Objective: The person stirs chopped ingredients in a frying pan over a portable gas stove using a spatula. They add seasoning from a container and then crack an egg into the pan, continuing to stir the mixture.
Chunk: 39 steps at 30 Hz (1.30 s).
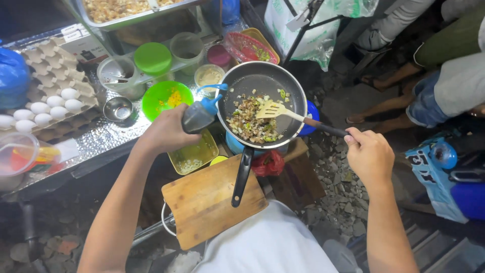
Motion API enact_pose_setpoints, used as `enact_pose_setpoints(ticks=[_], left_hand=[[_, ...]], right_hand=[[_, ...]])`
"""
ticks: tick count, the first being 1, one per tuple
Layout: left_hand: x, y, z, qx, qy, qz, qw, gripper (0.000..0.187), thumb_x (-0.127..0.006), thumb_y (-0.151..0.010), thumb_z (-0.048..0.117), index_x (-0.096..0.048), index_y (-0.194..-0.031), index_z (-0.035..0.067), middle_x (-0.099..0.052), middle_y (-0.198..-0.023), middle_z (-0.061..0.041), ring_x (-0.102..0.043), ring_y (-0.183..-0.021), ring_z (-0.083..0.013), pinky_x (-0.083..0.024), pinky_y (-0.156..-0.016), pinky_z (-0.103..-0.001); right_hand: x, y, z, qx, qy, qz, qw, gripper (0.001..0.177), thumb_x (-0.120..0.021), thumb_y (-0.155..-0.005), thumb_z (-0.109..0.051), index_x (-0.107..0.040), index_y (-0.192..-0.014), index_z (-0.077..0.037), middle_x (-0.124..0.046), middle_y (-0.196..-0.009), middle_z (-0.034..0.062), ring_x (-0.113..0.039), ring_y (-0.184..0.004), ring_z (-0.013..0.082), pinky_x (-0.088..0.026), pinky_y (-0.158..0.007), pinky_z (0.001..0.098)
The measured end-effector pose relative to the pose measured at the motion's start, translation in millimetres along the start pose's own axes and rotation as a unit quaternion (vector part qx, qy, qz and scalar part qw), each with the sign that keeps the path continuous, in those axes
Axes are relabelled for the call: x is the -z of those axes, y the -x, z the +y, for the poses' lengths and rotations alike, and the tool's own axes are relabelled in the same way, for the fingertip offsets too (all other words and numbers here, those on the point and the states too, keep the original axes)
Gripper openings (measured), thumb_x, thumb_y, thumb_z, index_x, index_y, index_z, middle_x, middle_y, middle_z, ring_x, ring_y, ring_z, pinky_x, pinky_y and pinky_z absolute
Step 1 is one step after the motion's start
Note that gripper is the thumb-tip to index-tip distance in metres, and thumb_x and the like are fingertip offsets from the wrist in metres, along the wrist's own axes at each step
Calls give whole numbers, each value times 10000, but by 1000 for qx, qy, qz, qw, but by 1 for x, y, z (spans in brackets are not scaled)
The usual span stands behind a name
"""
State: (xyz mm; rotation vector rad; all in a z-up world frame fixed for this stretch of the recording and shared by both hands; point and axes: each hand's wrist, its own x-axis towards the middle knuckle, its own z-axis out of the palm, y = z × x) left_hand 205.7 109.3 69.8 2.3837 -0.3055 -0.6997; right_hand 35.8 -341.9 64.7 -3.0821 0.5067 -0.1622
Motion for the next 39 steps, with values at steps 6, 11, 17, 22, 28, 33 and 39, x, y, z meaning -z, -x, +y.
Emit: enact_pose_setpoints(ticks=[6, 11, 17, 22, 28, 33, 39], left_hand=[[-2, -8, 56, -22, -102, 4, 995, 657, -896, -688, 418, -694, -1192, 49, -750, -1119, -192, -708, -1097, -378, -567, -952, -504], [-4, -9, 85, -19, -183, -40, 982, 599, -841, -796, 411, -674, -1236, 40, -741, -1123, -184, -712, -1096, -346, -577, -938, -461], [-12, -12, 94, 7, -218, -55, 974, 602, -842, -809, 427, -673, -1246, 49, -736, -1119, -165, -720, -1080, -324, -584, -928, -444], [-7, -3, 106, 8, -225, -62, 972, 626, -817, -829, 442, -661, -1271, 27, -730, -1135, -180, -714, -1097, -332, -580, -941, -448], [-11, -5, 106, 12, -236, -58, 970, 613, -807, -842, 443, -655, -1271, 33, -726, -1127, -177, -717, -1087, -324, -585, -929, -440], [-8, -2, 108, 15, -241, -60, 969, 615, -802, -850, 440, -652, -1277, 24, -723, -1128, -186, -718, -1083, -329, -588, -926, -449], [-6, -1, 108, 26, -232, -64, 970, 631, -799, -850, 449, -648, -1289, 22, -720, -1142, -193, -713, -1088, -334, -585, -921, -452]], right_hand=[[-15, 12, 18, -40, -33, 38, 998, 218, -686, -1028, -334, -798, -1192, -244, -756, -1002, 47, -688, -1001, 288, -535, -946, 434], [-21, 15, 29, -52, -66, 14, 996, 236, -680, -1039, -321, -795, -1222, -226, -761, -1010, 57, -693, -997, 287, -531, -945, 442], [-22, 14, 32, -62, -88, 9, 994, 232, -688, -1025, -317, -794, -1205, -215, -754, -990, 72, -681, -1002, 297, -536, -941, 458], [-20, 12, 33, -66, -95, 0, 993, 239, -680, -1030, -326, -790, -1218, -229, -756, -989, 58, -684, -1005, 282, -540, -934, 459], [-15, 8, 27, -65, -123, -6, 990, 238, -686, -1030, -278, -795, -1224, -191, -763, -990, 83, -686, -982, 299, -532, -919, 457], [-19, 6, 30, -64, -113, -7, 991, 237, -694, -1020, -291, -795, -1218, -207, -765, -997, 82, -691, -988, 299, -538, -917, 459], [-19, 6, 28, -66, -119, -10, 991, 248, -699, -1014, -279, -795, -1220, -181, -766, -1003, 102, -688, -986, 316, -534, -918, 455]])
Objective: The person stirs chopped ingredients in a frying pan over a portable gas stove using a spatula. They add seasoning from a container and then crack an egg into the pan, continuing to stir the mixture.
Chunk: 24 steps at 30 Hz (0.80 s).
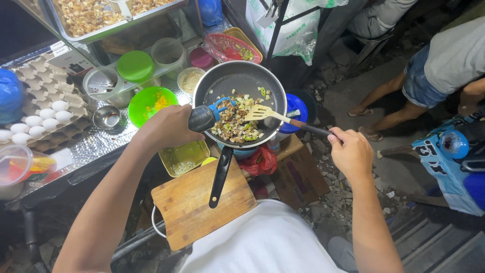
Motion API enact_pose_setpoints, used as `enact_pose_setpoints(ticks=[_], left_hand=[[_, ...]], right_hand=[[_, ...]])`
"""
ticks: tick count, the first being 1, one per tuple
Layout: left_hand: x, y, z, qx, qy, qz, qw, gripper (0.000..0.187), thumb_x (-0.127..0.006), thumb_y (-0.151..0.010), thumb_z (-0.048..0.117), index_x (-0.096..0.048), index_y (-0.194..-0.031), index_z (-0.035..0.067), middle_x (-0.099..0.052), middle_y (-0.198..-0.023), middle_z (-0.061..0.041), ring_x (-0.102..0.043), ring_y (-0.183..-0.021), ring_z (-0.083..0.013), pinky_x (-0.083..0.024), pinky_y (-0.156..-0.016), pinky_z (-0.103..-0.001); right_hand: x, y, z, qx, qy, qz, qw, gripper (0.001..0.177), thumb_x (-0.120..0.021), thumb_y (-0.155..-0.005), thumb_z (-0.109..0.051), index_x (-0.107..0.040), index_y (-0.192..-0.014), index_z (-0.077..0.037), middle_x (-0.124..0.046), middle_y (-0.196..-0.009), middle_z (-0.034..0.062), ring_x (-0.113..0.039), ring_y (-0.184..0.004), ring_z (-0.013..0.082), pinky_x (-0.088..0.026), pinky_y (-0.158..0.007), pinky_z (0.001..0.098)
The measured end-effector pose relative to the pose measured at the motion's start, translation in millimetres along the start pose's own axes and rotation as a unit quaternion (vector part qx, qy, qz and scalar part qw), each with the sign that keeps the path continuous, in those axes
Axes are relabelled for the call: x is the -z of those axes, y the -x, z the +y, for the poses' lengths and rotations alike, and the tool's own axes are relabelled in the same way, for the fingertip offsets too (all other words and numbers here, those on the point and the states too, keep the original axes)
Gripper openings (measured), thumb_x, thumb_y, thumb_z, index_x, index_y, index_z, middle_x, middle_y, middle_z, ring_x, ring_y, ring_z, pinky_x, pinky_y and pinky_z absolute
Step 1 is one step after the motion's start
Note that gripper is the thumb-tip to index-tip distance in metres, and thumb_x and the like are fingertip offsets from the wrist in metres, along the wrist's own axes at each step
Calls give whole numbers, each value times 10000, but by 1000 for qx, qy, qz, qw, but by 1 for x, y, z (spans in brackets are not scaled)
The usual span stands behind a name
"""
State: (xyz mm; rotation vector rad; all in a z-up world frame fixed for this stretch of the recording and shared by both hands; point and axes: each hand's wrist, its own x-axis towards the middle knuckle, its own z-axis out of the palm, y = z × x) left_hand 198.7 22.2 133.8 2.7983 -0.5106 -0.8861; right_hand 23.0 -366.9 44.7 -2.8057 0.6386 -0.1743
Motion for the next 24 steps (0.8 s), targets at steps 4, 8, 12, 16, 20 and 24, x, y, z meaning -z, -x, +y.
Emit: enact_pose_setpoints(ticks=[4, 8, 12, 16, 20, 24], left_hand=[[-5, -4, -5, 1, -7, -1, 1000, 629, -806, -844, 440, -647, -1291, 27, -725, -1135, -187, -717, -1079, -332, -590, -911, -450], [-3, -2, -3, 3, -5, -6, 1000, 653, -815, -832, 448, -647, -1302, 26, -725, -1146, -196, -715, -1086, -347, -586, -926, -463], [-3, -2, -5, 3, -1, -4, 1000, 658, -819, -825, 465, -652, -1295, 36, -726, -1140, -190, -717, -1085, -343, -588, -924, -461], [-5, -2, -7, -2, 2, -1, 1000, 641, -813, -835, 434, -647, -1302, 27, -726, -1152, -196, -713, -1099, -348, -584, -934, -460], [-4, -3, -8, -7, 7, 4, 1000, 639, -824, -831, 422, -654, -1295, 17, -734, -1129, -196, -719, -1081, -347, -588, -925, -454], [1, 4, -5, -6, 10, 1, 1000, 646, -832, -819, 425, -657, -1289, 18, -736, -1134, -198, -718, -1091, -350, -586, -935, -456]], right_hand=[[-1, -2, 0, -5, 1, -4, 1000, 242, -698, -1014, -281, -795, -1220, -198, -768, -1004, 93, -688, -984, 310, -533, -928, 451], [3, -1, -4, -21, -9, -12, 1000, 250, -683, -1028, -282, -792, -1236, -196, -769, -1009, 90, -688, -985, 305, -525, -933, 449], [-2, -3, 3, -23, -3, -11, 1000, 257, -681, -1032, -291, -789, -1247, -203, -768, -1018, 82, -686, -1007, 300, -522, -947, 449], [1, -2, 0, -24, 2, -11, 1000, 255, -681, -1032, -301, -790, -1237, -196, -767, -1025, 88, -684, -1030, 306, -518, -962, 458], [-6, -4, 8, -22, 11, -11, 1000, 253, -676, -1032, -322, -790, -1228, -210, -766, -1032, 80, -682, -1060, 304, -518, -978, 466], [-7, -3, 9, -15, 13, -5, 1000, 255, -683, -1022, -320, -793, -1224, -211, -764, -1020, 88, -681, -1040, 312, -519, -976, 466]])
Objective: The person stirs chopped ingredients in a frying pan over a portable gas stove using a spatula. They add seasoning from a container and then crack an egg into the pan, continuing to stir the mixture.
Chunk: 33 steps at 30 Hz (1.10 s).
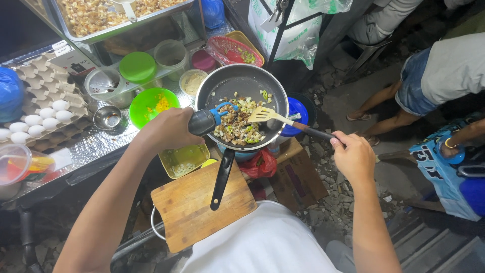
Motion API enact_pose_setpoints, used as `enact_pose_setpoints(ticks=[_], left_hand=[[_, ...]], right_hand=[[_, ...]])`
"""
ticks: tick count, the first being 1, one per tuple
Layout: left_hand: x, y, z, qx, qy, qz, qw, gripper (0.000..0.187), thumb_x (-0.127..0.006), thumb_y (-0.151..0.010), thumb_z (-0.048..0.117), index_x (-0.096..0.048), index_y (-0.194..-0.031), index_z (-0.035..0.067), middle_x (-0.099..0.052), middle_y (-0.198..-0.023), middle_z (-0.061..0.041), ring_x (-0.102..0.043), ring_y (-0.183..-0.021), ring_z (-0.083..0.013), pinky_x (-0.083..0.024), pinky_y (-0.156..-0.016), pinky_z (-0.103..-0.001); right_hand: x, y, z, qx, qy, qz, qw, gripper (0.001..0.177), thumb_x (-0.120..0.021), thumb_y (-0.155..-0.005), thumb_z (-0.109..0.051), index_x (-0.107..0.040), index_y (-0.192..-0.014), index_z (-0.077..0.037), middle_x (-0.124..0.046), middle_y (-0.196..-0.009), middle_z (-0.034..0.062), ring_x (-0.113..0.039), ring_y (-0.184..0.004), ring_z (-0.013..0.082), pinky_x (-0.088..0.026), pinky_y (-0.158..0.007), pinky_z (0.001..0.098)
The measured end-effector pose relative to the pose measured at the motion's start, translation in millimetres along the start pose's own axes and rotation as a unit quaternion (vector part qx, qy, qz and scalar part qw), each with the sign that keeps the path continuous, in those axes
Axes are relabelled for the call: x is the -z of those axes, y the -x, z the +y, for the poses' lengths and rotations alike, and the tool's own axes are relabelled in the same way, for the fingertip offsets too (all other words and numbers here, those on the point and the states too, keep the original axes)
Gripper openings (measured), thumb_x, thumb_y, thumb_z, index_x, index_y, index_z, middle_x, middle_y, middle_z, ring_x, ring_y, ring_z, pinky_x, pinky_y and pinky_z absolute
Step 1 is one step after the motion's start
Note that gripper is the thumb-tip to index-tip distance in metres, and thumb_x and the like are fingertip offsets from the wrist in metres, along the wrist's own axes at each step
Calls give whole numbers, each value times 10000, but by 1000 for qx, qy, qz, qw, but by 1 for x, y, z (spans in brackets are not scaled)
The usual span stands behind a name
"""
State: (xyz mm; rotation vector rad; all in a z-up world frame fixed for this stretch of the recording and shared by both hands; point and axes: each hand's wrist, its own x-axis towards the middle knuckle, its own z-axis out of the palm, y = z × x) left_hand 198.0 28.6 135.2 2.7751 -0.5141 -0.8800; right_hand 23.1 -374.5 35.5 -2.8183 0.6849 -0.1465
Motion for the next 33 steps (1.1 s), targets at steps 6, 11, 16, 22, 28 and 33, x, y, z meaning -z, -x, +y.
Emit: enact_pose_setpoints(ticks=[6, 11, 16, 22, 28, 33], left_hand=[[-6, -2, -10, -4, 14, 11, 1000, 666, -834, -806, 456, -659, -1279, 21, -735, -1138, -193, -716, -1097, -345, -584, -941, -459], [-13, -6, -16, -31, 39, 19, 999, 647, -842, -789, 416, -659, -1270, 24, -735, -1139, -195, -706, -1105, -367, -581, -933, -480], [-15, 3, -22, -29, 76, 20, 996, 648, -842, -789, 414, -661, -1261, 7, -732, -1157, -213, -699, -1126, -378, -575, -939, -488], [-59, -6, -71, -59, 269, 132, 952, 677, -904, -696, 297, -661, -1245, -16, -721, -1131, -286, -671, -1114, -475, -537, -952, -568], [-156, -24, -175, 18, 471, 364, 803, 604, -873, -713, 372, -665, -1223, 125, -730, -1065, -37, -641, -948, -155, -492, -844, -322], [-211, -50, -275, 113, 460, 564, 677, 557, -900, -775, 255, -624, -1247, 148, -724, -1073, -41, -662, -936, -170, -491, -885, -315]], right_hand=[[0, 2, 2, 0, 3, 6, 1000, 251, -678, -1031, -320, -793, -1226, -212, -758, -1019, 81, -679, -1044, 308, -515, -985, 462], [-5, 2, 8, -11, 5, 7, 1000, 247, -688, -1025, -325, -795, -1226, -231, -760, -1032, 68, -678, -1046, 300, -515, -990, 450], [-3, 8, 3, -33, 0, -8, 999, 255, -673, -1030, -323, -789, -1236, -227, -759, -1048, 68, -675, -1052, 306, -507, -996, 462], [-9, 13, 15, -10, 30, 20, 999, 231, -690, -1030, -347, -788, -1221, -261, -755, -1059, 65, -681, -1078, 304, -520, -1005, 458], [1, 15, 28, 31, 54, 7, 998, 290, -611, -1051, -279, -779, -1280, -221, -742, -1035, 96, -656, -1028, 342, -495, -895, 446], [3, 24, 35, -20, 39, 12, 999, 267, -642, -1080, -237, -800, -1286, -175, -744, -1038, 90, -644, -966, 318, -482, -910, 432]])
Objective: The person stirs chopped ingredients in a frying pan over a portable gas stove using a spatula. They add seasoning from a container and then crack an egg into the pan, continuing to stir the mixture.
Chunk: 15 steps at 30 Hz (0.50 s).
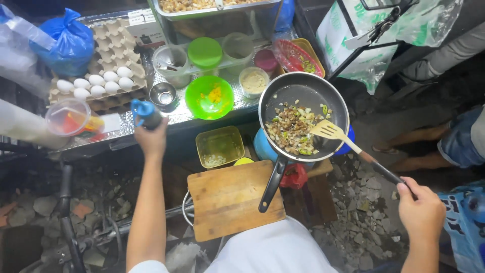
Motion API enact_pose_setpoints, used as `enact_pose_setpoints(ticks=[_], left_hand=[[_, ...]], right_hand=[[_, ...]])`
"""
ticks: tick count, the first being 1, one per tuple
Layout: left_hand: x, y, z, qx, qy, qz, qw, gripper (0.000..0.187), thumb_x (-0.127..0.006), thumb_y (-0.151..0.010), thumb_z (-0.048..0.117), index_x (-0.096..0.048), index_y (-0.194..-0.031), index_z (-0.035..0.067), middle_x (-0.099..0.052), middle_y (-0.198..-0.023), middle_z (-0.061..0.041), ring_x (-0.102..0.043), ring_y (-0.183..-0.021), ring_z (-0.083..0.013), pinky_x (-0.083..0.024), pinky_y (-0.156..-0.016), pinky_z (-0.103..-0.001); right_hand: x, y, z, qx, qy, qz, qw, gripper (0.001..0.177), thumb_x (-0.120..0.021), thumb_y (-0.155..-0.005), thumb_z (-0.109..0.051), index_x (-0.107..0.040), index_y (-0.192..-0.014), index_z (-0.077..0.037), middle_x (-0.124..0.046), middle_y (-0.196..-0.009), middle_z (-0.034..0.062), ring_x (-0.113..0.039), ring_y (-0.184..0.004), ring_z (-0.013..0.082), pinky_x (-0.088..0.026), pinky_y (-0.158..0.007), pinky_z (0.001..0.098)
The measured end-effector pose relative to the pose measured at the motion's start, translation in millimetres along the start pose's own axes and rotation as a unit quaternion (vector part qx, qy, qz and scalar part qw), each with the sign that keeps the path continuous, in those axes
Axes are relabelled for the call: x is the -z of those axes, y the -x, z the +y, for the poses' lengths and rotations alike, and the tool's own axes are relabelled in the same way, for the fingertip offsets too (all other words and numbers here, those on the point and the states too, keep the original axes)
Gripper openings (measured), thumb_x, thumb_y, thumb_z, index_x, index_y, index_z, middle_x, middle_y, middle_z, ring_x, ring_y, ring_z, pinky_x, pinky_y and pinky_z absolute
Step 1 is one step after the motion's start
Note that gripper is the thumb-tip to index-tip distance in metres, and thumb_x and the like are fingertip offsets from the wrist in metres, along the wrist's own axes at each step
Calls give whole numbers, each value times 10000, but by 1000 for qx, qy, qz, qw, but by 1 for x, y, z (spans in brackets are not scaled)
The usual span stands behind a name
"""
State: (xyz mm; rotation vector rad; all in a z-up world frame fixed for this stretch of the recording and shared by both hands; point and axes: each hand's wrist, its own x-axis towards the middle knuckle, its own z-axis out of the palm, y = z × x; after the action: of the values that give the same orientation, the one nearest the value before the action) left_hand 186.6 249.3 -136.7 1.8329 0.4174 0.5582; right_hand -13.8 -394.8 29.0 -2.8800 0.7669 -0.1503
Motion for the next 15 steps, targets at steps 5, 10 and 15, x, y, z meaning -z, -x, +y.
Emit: enact_pose_setpoints(ticks=[5, 10, 15], left_hand=[[4, -82, -143, 166, -68, 172, 969, 847, -1028, -636, 333, -597, -1324, 91, -776, -1145, -61, -754, -996, -156, -552, -906, -295], [6, -96, -147, 107, -27, 180, 977, 780, -1047, -683, 187, -593, -1306, 67, -765, -1204, -99, -767, -1052, -183, -593, -933, -316], [12, -62, -120, 137, -6, 132, 982, 949, -1054, -759, 80, -401, -1448, 76, -564, -1466, -177, -595, -1354, -305, -434, -1139, -388]], right_hand=[[3, -1, 27, 58, 149, 30, 987, 266, -633, -1072, -324, -777, -1295, -304, -747, -1010, 64, -669, -1006, 332, -521, -904, 432], [42, 1, -25, 46, 207, 1, 977, 268, -596, -1033, -325, -765, -1241, -321, -754, -1052, 41, -669, -1020, 324, -536, -841, 443], [25, -9, -76, 29, 134, -72, 988, 319, -569, -1014, -290, -752, -1269, -237, -748, -1019, 118, -642, -994, 377, -503, -853, 507]])
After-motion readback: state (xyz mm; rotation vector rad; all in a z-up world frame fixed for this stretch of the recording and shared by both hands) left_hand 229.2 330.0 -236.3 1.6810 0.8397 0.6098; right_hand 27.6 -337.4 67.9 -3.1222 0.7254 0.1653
